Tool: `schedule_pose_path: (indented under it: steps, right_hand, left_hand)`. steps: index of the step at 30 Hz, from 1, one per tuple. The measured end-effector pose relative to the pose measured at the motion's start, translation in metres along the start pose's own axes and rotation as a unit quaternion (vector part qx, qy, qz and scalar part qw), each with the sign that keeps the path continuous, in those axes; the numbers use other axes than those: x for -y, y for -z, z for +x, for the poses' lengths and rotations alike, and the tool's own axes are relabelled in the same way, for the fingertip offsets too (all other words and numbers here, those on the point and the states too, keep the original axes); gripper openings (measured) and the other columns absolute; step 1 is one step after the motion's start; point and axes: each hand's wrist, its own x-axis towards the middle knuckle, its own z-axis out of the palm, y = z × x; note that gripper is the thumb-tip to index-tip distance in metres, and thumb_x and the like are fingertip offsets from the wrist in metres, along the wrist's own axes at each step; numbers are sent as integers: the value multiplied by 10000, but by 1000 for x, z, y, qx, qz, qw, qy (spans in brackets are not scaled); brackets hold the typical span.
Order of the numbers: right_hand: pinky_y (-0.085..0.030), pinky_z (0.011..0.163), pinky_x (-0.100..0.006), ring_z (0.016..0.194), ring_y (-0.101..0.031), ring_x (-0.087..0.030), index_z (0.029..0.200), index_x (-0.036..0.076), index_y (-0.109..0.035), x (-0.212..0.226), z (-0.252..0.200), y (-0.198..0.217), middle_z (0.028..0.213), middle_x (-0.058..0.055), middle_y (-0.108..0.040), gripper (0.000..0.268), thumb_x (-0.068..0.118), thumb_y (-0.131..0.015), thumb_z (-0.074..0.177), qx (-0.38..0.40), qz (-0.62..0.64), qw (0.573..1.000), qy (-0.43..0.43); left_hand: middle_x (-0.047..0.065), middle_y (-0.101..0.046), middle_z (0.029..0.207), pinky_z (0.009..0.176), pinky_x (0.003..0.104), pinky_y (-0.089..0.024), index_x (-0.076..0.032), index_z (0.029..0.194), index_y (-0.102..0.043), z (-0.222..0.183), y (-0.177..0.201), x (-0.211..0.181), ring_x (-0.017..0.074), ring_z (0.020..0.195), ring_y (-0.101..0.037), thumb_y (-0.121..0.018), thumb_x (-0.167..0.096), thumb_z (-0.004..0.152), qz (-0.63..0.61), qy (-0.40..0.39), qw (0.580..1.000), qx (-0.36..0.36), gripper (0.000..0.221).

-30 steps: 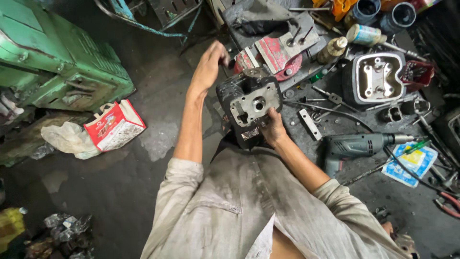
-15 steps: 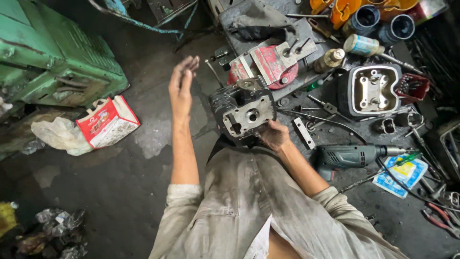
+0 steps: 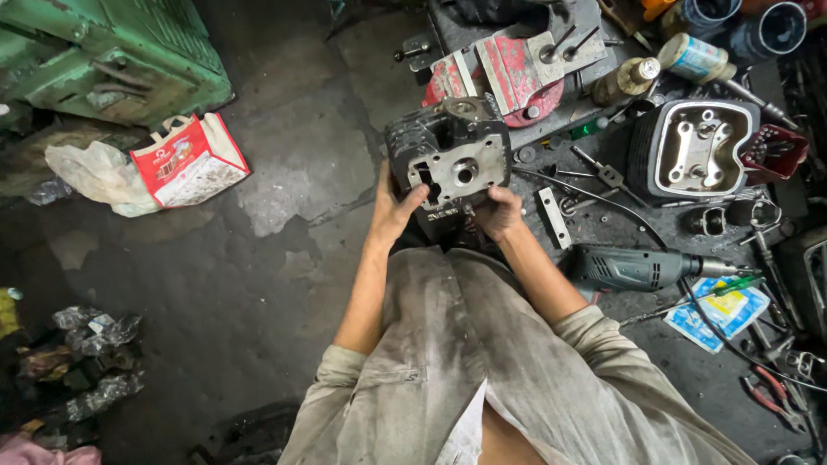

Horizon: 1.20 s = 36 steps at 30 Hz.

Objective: The person holds and manipulates a metal engine block, wiping its surfaces with a cloth, inserting and removing a bolt, and adjusting its position on a workbench. The person also uses a bench vise to secure the block and handles a small metal rod.

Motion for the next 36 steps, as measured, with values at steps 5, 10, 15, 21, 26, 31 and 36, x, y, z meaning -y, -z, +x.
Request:
schedule_pose_path:
  steps: [5,10,15,21,26,31,36]
  right_hand:
    - [-430,1154,-488,1263,-624,-308,1377,49,-593,-3,-2,-7,1322,-100,-691,766,286,-847,694,-4,-15,1000,16]
    - [-427,1167,-510,1270,-614,-301,1385,45,-591,-9,-6,-9,1317,-97,-682,705,260,-855,767,-24,11,999,48]
    - [-421,1186,-499,1298,-608,-287,1390,50,-586,-11,-5,-9,1342,-86,-675,694,251,-855,782,-21,13,997,68]
    - [-436,1126,-549,1262,-617,-334,1381,21,-586,-6,-8,-24,1324,-131,-687,679,239,-839,789,-15,21,998,62]
    - [-421,1164,-529,1283,-611,-292,1390,66,-589,-11,-11,-32,1333,-92,-682,655,237,-836,808,-35,9,994,105]
    - [-422,1116,-496,1267,-607,-263,1399,125,-590,-21,-15,-32,1332,-62,-671,603,309,-829,876,-74,34,991,106]
    - [-470,1073,-505,1236,-628,-229,1362,176,-583,-34,-13,-29,1305,-24,-671,591,323,-808,836,-104,13,989,103]
  left_hand:
    - [156,-567,1425,1161,370,-405,13,1501,-414,-6,-2,-3,250,1344,-525,-801,-231,893,-7,15,1000,-18,761]
    - [176,-541,1463,1181,371,-380,37,1532,-387,-10,-1,16,263,1375,-496,-810,-253,884,-61,28,997,-33,827]
    - [161,-413,1592,1232,384,-301,21,1593,-272,-10,18,48,264,1481,-389,-795,-377,885,-141,48,989,2,965]
    - [142,-428,1601,1235,470,-305,2,1600,-329,-2,36,91,308,1471,-400,-578,-697,969,-381,122,913,81,974]
    - [89,-472,1577,1234,444,-312,-61,1549,-417,14,40,89,257,1458,-431,-490,-637,1010,-322,158,930,76,792]
    - [136,-619,1451,1224,419,-369,-31,1419,-615,70,55,59,270,1374,-540,-522,-374,1100,91,2,994,-67,478]
    - [124,-611,1386,1131,398,-392,-24,1401,-586,117,61,88,257,1290,-541,-550,-333,1073,203,43,969,131,453]
